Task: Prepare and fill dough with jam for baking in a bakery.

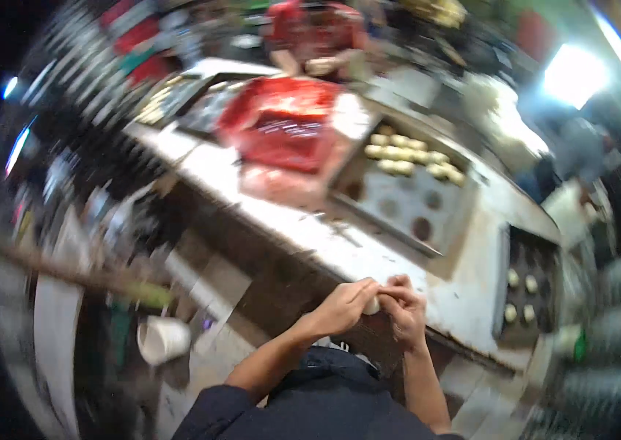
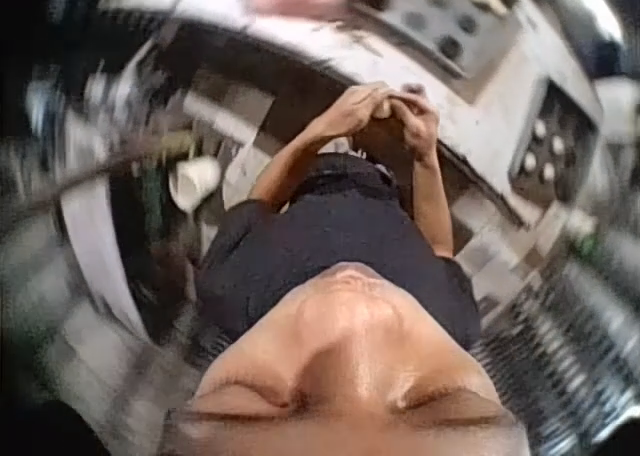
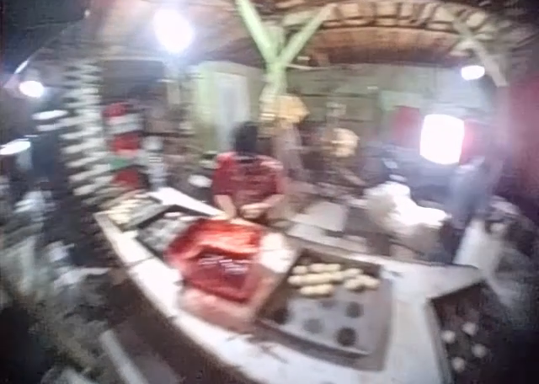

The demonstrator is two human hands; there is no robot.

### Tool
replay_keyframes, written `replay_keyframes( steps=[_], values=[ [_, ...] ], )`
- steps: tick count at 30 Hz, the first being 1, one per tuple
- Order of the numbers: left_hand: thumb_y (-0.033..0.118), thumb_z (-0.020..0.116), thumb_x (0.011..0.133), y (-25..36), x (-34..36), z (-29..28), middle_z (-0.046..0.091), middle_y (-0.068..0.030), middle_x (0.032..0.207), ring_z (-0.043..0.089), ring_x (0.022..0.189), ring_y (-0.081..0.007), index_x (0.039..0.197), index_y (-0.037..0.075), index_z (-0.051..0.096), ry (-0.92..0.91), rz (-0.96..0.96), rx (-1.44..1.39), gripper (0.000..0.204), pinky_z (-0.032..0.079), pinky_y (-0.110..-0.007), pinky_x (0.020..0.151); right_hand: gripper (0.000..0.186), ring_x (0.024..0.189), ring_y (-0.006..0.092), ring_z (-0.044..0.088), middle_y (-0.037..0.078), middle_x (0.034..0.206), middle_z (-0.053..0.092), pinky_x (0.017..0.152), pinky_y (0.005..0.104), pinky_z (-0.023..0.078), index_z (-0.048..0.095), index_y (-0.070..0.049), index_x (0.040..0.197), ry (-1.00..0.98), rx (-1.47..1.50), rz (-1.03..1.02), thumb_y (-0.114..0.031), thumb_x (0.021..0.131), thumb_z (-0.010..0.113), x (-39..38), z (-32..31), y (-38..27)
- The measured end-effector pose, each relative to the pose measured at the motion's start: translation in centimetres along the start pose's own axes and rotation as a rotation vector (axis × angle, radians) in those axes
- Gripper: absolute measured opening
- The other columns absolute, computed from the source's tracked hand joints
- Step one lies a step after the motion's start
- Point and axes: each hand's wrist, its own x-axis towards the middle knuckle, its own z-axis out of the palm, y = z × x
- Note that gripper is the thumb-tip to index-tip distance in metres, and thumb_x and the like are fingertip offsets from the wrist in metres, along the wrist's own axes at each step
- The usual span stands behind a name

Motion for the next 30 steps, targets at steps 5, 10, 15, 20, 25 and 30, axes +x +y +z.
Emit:
replay_keyframes(
  steps=[5,10,15,20,25,30],
  values=[
    [0.022,0.046,0.106,2.1,8.3,-0.4,0.063,-0.0210,0.096,0.055,0.092,-0.0399,0.108,-0.001,0.058,-0.109,0.486,0.406,0.026,0.041,-0.049,0.088,0.042,0.104,0.0136,0.060,0.005,0.115,0.060,0.091,0.0279,0.051,0.049,0.001,0.136,0.339,0.365,0.091,-0.012,0.100,0.066,3.3,0.1,-1.7],
    [0.011,0.055,0.098,3.8,15.3,7.3,0.065,-0.0110,0.094,0.056,0.099,-0.0326,0.108,0.004,0.063,-0.111,0.747,0.416,0.015,0.033,-0.045,0.097,0.046,0.114,0.0171,0.061,0.008,0.124,0.063,0.099,0.0321,0.051,0.055,0.002,0.134,0.692,0.514,-0.009,-0.030,0.102,0.063,2.0,-3.2,-2.1],
    [0.026,0.052,0.104,1.6,19.2,10.7,0.026,-0.0181,0.166,0.030,0.148,-0.0290,0.162,0.006,0.010,-0.477,0.115,-0.305,0.075,0.021,-0.047,0.121,0.041,0.101,0.0194,0.069,0.012,0.119,0.068,0.092,0.0311,0.057,0.058,0.007,0.132,0.569,0.675,0.253,-0.016,0.099,0.066,1.3,-12.6,-1.8],
    [0.028,0.065,0.096,-0.2,24.5,11.2,0.043,-0.0242,0.151,0.041,0.141,-0.0390,0.139,0.002,0.051,-0.271,0.131,0.306,0.052,0.031,-0.044,0.117,0.035,0.102,0.0142,0.066,0.009,0.113,0.071,0.085,0.0297,0.054,0.064,0.003,0.129,0.846,-0.481,0.142,-0.003,0.095,0.066,5.8,-29.0,-0.4],
    [0.022,0.068,0.091,-6.7,33.4,10.9,0.055,-0.0255,0.134,0.052,0.125,-0.0416,0.130,0.000,0.056,-0.042,-0.013,0.500,0.046,0.041,-0.046,0.107,0.044,0.140,0.0411,0.044,0.025,0.150,0.048,0.114,0.0437,0.040,0.057,0.006,0.136,0.606,-1.200,0.323,-0.010,0.095,0.066,8.7,-46.5,3.5],
    [0.024,0.069,0.086,-11.2,43.7,2.1,0.061,-0.0322,0.120,0.056,0.115,-0.0485,0.127,-0.005,0.048,0.531,-0.025,1.052,0.054,0.043,-0.054,0.101,0.024,0.122,0.0346,0.059,0.017,0.125,0.067,0.103,0.0447,0.047,0.069,0.003,0.116,1.000,-0.957,-0.090,-0.007,0.094,0.066,8.4,-38.8,-1.2]
  ],
)
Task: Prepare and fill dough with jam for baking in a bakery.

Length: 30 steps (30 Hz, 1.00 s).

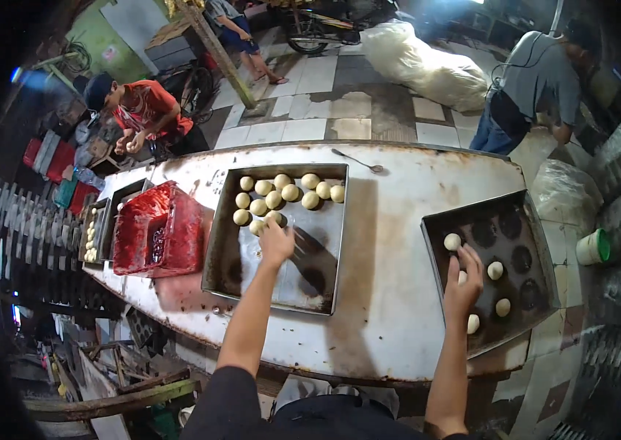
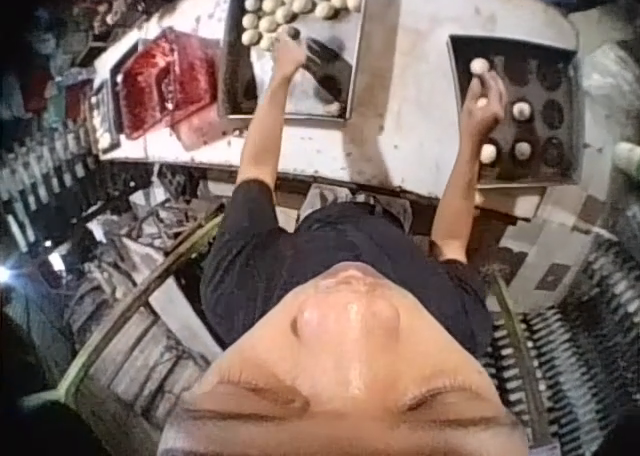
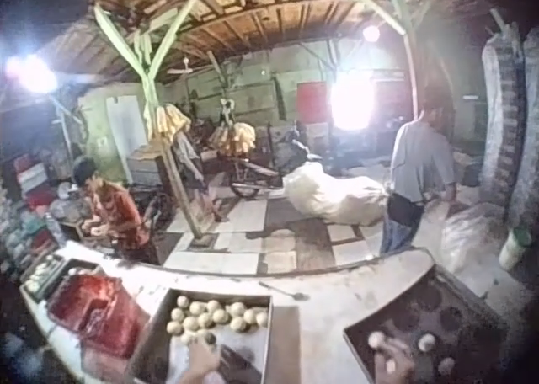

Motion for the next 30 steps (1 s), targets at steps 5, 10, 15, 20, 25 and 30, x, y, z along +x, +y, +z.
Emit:
replay_keyframes(
  steps=[5,10,15,20,25,30],
  values=[
    [0.029,0.063,0.087,-2.4,4.7,1.8,0.066,-0.0336,0.109,0.061,0.104,-0.0516,0.120,-0.006,0.052,-0.051,-0.077,0.278,0.049,0.047,-0.056,0.095,0.016,0.108,0.0343,0.061,0.017,0.106,0.068,0.098,0.0425,0.047,0.070,0.001,0.103,-0.140,0.068,0.030,-0.003,0.090,0.062,-8.6,-3.3,-2.4],
    [0.036,0.057,0.095,-9.9,0.6,-4.3,0.072,-0.0143,0.103,0.068,0.097,-0.0266,0.113,-0.003,0.064,-0.296,-0.319,-0.836,0.043,0.053,-0.043,0.087,0.012,0.102,0.0332,0.063,0.014,0.100,0.070,0.091,0.0427,0.050,0.071,0.000,0.097,-0.301,0.149,0.080,-0.001,0.087,0.064,-14.7,-3.8,-4.9],
    [0.023,0.059,0.099,-14.1,-17.4,-15.0,0.068,-0.0064,0.102,0.066,0.093,-0.0172,0.112,0.005,0.063,-0.530,-0.233,-1.754,0.023,0.056,-0.035,0.082,0.011,0.097,0.0330,0.065,0.015,0.097,0.071,0.083,0.0407,0.052,0.072,0.000,0.097,-0.380,0.186,0.019,-0.001,0.088,0.064,-19.8,-0.7,-10.7],
    [-0.003,0.072,0.088,-19.0,-36.4,-25.5,0.067,-0.0106,0.109,0.070,0.096,-0.0211,0.126,0.007,0.057,-0.393,-0.540,-1.674,0.042,0.060,-0.031,0.082,0.011,0.093,0.0326,0.066,0.016,0.095,0.071,0.081,0.0393,0.053,0.072,0.001,0.097,-0.675,0.497,-0.174,-0.003,0.089,0.066,-32.3,5.4,-24.2],
    [0.009,0.057,0.103,-26.4,-40.9,-24.2,0.065,-0.0046,0.109,0.065,0.101,-0.0152,0.125,0.002,0.059,-0.077,-0.583,-1.674,0.024,0.056,-0.030,0.084,0.015,0.103,0.0341,0.061,0.015,0.107,0.067,0.093,0.0420,0.049,0.071,-0.001,0.098,-0.727,0.667,-0.705,-0.013,0.090,0.067,-44.1,11.9,-36.5],
    [0.013,0.048,0.108,-28.8,-38.7,-27.2,0.066,-0.0033,0.103,0.063,0.091,-0.0112,0.112,0.001,0.063,-0.160,-0.584,-1.517,0.020,0.053,-0.028,0.079,0.021,0.108,0.0354,0.058,0.015,0.103,0.066,0.097,0.0476,0.043,0.068,-0.001,0.101,-0.762,0.519,-0.948,-0.017,0.090,0.060,-45.8,18.3,-35.3]
  ],
)
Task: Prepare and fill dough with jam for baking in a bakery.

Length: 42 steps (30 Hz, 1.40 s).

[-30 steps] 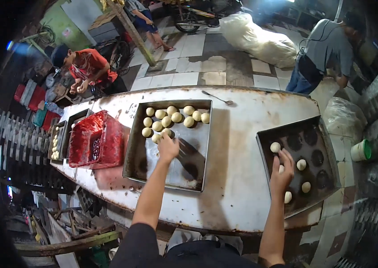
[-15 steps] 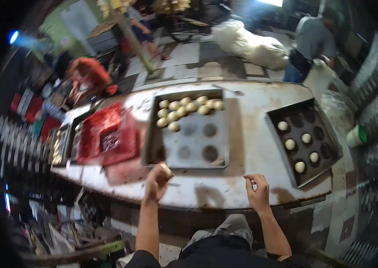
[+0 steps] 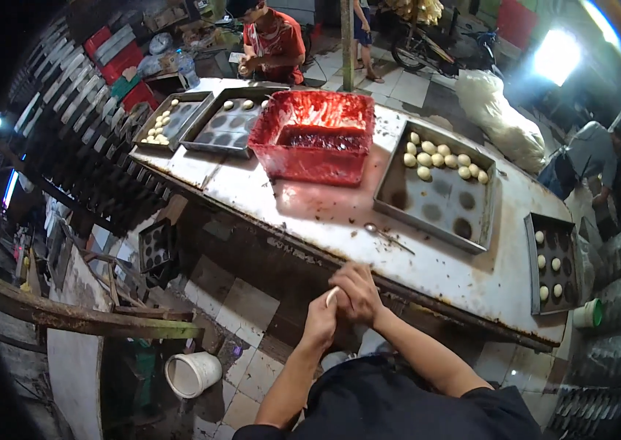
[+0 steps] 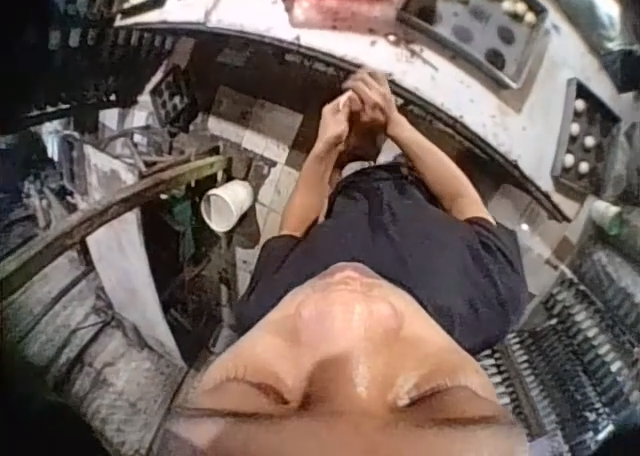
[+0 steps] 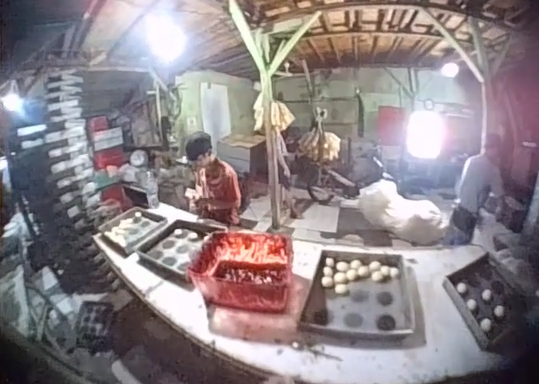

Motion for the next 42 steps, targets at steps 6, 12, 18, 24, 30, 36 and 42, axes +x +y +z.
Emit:
replay_keyframes(
  steps=[6,12,18,24,30,36,42],
  values=[
    [0.020,0.051,0.108,4.1,6.1,-1.9,0.065,-0.0140,0.128,0.065,0.114,-0.0216,0.135,-0.003,0.056,-0.064,-0.024,-0.361,0.036,0.052,-0.035,0.102,0.016,0.095,0.0377,0.057,0.019,0.097,0.064,0.090,0.0498,0.043,0.064,-0.001,0.096,0.055,-0.365,0.350,-0.014,0.090,0.058,2.6,0.0,8.4],
    [0.007,0.058,0.101,10.5,11.7,-5.9,0.065,-0.0175,0.126,0.065,0.116,-0.0277,0.147,0.004,0.047,-0.108,-0.099,-0.089,0.047,0.055,-0.039,0.100,0.010,0.094,0.0338,0.059,0.016,0.095,0.065,0.084,0.0443,0.047,0.063,-0.004,0.089,-0.255,-0.727,0.538,-0.009,0.082,0.060,1.3,-1.0,17.1],
    [0.012,0.060,0.102,16.3,16.6,-8.5,0.064,-0.0223,0.128,0.068,0.112,-0.0328,0.142,-0.004,0.049,-0.070,-0.064,-0.182,0.045,0.057,-0.044,0.100,0.008,0.089,0.0435,0.062,0.023,0.096,0.062,0.079,0.0486,0.050,0.060,0.002,0.099,0.011,0.012,0.552,0.000,0.091,0.060,18.2,-4.5,13.1],
    [0.024,0.066,0.101,16.6,24.7,-11.6,0.072,-0.0102,0.115,0.069,0.099,-0.0149,0.126,-0.003,0.062,-0.113,-0.290,-0.026,0.037,0.056,-0.026,0.080,0.008,0.082,0.0395,0.070,0.019,0.094,0.067,0.070,0.0482,0.057,0.067,-0.002,0.091,-0.379,-0.527,0.436,-0.006,0.087,0.061,33.5,-1.0,21.5],
    [0.025,0.066,0.101,22.0,31.3,-18.9,0.071,-0.0038,0.103,0.068,0.092,-0.0112,0.122,0.001,0.064,-0.247,-0.387,0.098,0.032,0.055,-0.025,0.075,0.015,0.082,0.0377,0.074,0.022,0.088,0.073,0.070,0.0479,0.060,0.073,-0.001,0.087,-0.839,-0.725,0.556,-0.010,0.086,0.062,37.5,6.6,25.5],
    [0.028,0.063,0.102,28.4,37.3,-27.7,0.074,-0.0099,0.103,0.071,0.092,-0.0194,0.117,0.004,0.064,-0.192,-0.401,0.214,0.028,0.057,-0.035,0.088,0.017,0.083,0.0376,0.075,0.022,0.090,0.074,0.072,0.0475,0.061,0.074,-0.001,0.091,-0.968,-0.821,0.716,-0.015,0.088,0.065,39.6,10.4,25.0],
    [0.027,0.064,0.101,29.0,40.3,-31.9,0.074,-0.0093,0.099,0.071,0.092,-0.0176,0.117,0.003,0.061,-0.132,-0.318,-0.002,0.029,0.056,-0.033,0.085,0.020,0.097,0.0415,0.071,0.025,0.095,0.073,0.088,0.0495,0.057,0.074,-0.001,0.097,-0.922,-0.621,0.957,-0.010,0.081,0.066,39.4,11.7,25.7]
  ],
)
